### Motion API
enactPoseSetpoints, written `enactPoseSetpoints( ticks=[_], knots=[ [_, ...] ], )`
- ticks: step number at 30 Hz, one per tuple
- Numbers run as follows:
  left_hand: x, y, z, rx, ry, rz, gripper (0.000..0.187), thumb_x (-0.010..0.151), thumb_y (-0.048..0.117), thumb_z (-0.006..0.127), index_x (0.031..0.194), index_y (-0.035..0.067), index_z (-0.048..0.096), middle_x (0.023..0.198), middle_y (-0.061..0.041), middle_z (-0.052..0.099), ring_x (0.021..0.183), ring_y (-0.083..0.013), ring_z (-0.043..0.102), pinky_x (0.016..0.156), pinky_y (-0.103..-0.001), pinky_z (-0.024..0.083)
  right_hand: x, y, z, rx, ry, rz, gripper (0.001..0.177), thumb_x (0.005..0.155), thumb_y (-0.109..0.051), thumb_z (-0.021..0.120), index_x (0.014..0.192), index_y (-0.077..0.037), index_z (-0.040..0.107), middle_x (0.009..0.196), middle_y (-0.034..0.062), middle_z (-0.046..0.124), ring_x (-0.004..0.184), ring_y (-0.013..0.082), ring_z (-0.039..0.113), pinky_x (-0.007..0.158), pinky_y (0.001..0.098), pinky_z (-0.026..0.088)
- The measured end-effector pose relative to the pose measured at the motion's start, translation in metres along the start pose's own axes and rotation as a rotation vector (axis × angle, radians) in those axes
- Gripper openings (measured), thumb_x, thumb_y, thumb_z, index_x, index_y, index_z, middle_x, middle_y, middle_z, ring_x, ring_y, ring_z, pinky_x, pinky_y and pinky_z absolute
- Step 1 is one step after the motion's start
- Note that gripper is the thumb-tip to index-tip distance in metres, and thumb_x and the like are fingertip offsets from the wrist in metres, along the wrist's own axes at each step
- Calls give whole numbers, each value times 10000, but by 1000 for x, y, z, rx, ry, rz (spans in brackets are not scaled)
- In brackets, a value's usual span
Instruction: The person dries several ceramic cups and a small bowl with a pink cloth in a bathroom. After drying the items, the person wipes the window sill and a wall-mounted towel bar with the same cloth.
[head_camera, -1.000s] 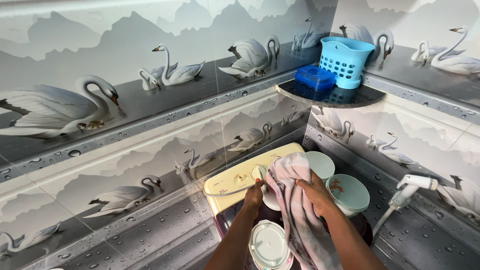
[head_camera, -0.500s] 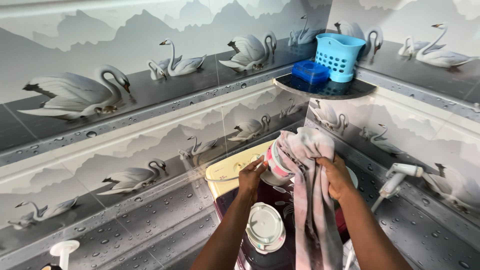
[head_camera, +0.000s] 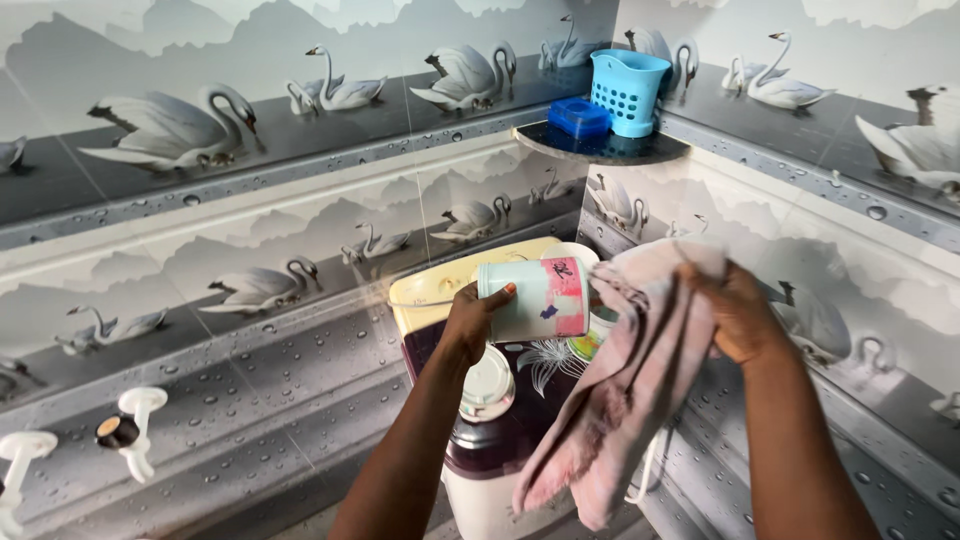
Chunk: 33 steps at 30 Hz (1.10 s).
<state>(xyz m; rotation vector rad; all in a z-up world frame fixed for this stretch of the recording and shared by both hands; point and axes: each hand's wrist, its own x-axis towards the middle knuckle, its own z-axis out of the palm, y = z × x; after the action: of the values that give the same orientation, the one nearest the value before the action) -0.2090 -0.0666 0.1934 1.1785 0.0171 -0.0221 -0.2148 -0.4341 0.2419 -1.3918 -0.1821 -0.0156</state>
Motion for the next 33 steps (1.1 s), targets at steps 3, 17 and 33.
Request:
enactPoseSetpoints(
  ticks=[3,17,33],
  knots=[
    [-30,-10,16,46,-13,-12,415,900,201,688,1232,-29,594,1056,-188,708,862,-306,729,724,-529,643,-18,-11,-13,-543,203,-131,423,889,-330,802,1205,-67,705,994,136,729,859,302,687,735,418,552],
    [-61,-120,60,384,203,-138,541,971,416,620,1137,-96,683,1018,-267,738,864,-329,702,772,-452,556,-68,21,42,-1367,228,-277,574,825,-404,806,1301,-120,657,1237,161,607,1112,361,635,901,501,520],
    [-38,-131,72,473,193,-136,675,1020,525,411,1011,-82,708,973,-291,729,873,-381,715,813,-465,520,-86,98,92,-1649,-120,-200,640,926,-530,513,1506,-275,427,1587,151,364,1443,360,368,1078,676,319]
  ],
)
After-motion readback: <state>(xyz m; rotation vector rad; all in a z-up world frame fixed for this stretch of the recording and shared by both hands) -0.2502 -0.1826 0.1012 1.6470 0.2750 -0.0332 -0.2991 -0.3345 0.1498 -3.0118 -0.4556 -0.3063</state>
